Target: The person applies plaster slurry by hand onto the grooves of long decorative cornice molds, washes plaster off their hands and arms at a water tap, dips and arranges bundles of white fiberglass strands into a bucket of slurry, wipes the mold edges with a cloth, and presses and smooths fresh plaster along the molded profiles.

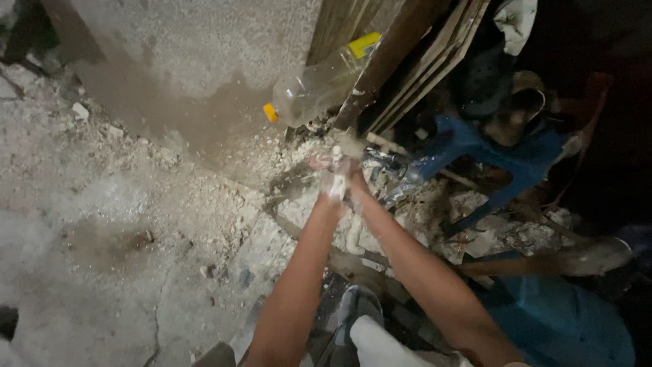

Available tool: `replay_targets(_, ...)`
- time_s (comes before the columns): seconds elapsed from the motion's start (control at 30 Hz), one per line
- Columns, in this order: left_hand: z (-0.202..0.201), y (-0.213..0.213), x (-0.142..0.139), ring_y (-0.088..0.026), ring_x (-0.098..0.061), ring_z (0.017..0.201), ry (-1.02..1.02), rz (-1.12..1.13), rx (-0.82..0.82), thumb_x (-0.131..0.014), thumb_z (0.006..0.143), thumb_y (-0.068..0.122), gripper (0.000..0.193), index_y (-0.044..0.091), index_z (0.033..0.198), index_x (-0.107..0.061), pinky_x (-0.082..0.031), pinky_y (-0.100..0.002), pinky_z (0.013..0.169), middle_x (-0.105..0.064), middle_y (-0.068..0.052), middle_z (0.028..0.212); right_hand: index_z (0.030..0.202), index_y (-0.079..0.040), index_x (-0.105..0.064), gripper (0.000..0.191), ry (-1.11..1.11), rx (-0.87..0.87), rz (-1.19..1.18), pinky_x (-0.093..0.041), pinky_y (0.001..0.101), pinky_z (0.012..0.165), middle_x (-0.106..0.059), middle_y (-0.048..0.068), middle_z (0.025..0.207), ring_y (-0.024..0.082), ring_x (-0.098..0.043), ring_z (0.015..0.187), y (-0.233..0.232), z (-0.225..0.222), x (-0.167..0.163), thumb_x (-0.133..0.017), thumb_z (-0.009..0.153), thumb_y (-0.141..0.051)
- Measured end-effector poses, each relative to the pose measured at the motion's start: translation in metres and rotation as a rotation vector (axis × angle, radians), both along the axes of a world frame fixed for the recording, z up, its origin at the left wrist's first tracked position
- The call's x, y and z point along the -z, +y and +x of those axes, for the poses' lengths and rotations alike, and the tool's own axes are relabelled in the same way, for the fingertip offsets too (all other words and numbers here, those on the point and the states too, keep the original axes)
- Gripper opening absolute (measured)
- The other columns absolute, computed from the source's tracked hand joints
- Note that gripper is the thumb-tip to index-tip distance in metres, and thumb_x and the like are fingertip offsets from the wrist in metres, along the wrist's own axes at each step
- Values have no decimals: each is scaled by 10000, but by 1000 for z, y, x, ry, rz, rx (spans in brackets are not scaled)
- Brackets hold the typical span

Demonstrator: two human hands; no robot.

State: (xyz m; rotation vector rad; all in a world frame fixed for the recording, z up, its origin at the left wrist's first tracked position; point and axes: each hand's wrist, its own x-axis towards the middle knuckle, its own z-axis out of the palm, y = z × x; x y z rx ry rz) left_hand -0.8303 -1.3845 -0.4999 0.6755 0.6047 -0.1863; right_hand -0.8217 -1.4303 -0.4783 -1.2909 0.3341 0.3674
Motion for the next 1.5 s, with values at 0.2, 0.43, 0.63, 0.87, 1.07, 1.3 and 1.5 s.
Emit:
replay_targets(0.2, 21, 1, -17, -298, -485, 1356, 103, -36, 59, -644, 943, 287, 644, 50, 1487, -392, -400, -371, 1108, -490, -154, 1470, 1333, -31, -618, 418, 148, -92, -428, -382, 477, 563, -577, 168, 910, 332, -483, 712, -11, 4, -6, -458, 1078, -322)
replay_targets(0.43, 22, 16, -10, -351, -470, 1374, -31, 847, 68, -605, 966, 267, 623, 8, 1491, -391, -383, -393, 1131, -475, -213, 1484, 1545, -172, -309, 676, -110, -177, -183, -479, 324, 993, -588, 5, 1294, 142, -590, 1178, -12, -50, 9, -728, 1037, -326)
replay_targets(0.63, 9, 1, -6, -396, -457, 1389, -569, 1026, 114, -572, 986, 250, 608, -27, 1494, -390, -368, -412, 1151, -461, -265, 1496, 1292, -143, -405, 442, 294, -63, 173, -492, 337, 852, -580, 26, 1086, 170, -586, 987, -5, -15, 2, -685, 1016, -346)
replay_targets(0.87, 1, 19, 17, -448, -441, 1407, -578, 1127, 325, -534, 1008, 231, 593, -69, 1499, -389, -350, -434, 1174, -446, -324, 1509, 997, -111, -517, 283, 174, -147, 165, -506, 353, 689, -570, 51, 844, 204, -580, 764, 5, 15, 6, -634, 992, -368)
replay_targets(1.07, -40, 8, -4, -414, -301, 1554, -598, 947, 188, -471, 1089, 218, 597, 22, 1633, -320, -242, -446, 1248, -314, -279, 1690, 785, -87, -582, 348, 203, -293, -133, -525, 374, 555, -532, 77, 646, 239, -571, 585, 7, 52, -21, -585, 988, -369)
replay_targets(1.3, -63, 27, -65, -332, -482, 1319, -67, 260, 489, -535, 969, 350, 812, 122, 1599, -76, -526, -457, 977, -410, -195, 1544, 954, -46, -682, 472, 249, -616, -242, -552, 332, 599, -627, 63, 791, 175, -600, 669, 44, 51, -56, -352, 1053, -369)
replay_targets(1.5, -27, -24, -51, -369, -598, 1226, -150, 239, 90, -667, 897, 217, 706, -58, 1453, -332, -530, -449, 982, -579, -205, 1305, 1047, 15, -697, 445, -143, -628, -353, -583, 360, 706, -712, 122, 920, 205, -678, 778, 55, 58, -53, -452, 1063, -357)
